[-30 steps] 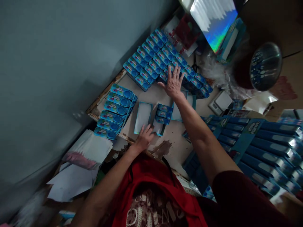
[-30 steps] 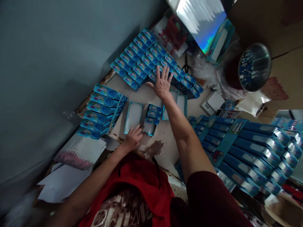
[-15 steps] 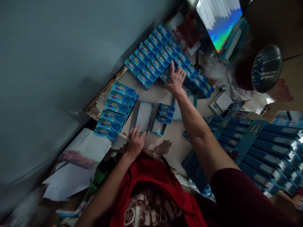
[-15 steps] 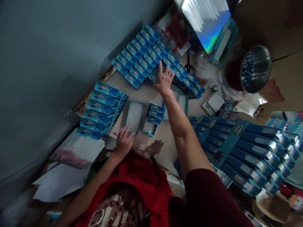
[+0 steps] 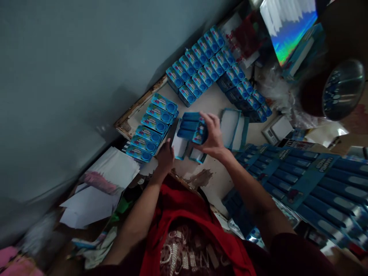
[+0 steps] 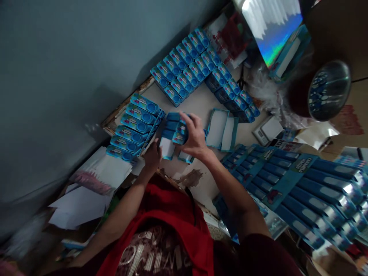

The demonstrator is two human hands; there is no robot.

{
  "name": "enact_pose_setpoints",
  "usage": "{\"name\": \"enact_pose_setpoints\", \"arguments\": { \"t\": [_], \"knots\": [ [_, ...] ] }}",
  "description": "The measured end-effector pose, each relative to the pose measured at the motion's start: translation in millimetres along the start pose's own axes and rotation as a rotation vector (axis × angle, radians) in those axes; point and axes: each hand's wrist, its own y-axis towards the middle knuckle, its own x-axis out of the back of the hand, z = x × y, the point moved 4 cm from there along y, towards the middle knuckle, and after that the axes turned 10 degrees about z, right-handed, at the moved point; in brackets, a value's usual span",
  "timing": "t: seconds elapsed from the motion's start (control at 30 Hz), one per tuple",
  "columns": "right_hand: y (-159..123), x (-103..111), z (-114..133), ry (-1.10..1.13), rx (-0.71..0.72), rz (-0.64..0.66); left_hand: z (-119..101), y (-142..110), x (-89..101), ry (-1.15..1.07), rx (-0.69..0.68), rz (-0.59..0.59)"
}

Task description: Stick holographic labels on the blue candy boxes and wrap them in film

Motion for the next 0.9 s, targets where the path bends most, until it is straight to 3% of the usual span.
{"name": "enact_pose_setpoints", "arguments": {
  "t": [0.1, 0.2, 0.43, 0.7, 0.9],
  "knots": [
    [6, -38, 8, -0.019, -0.02, 0.185, 2, 2, 3.0, 0.045, -0.048, 0.021],
    [14, -57, 6, -0.081, -0.029, 0.253, 4, 3, 2.8, 0.073, -0.068, 0.048],
    [16, -53, 15, -0.08, -0.008, 0.226, 8, 9, -1.2, 0.069, -0.104, 0.16],
    [17, -79, 5, -0.128, -0.154, 0.257, 9, 9, -10.0, 0.062, -0.074, 0.216],
    [22, -90, 13, -0.235, -0.163, 0.307, 2, 7, -16.4, 0.079, -0.094, 0.214]
  ]
}}
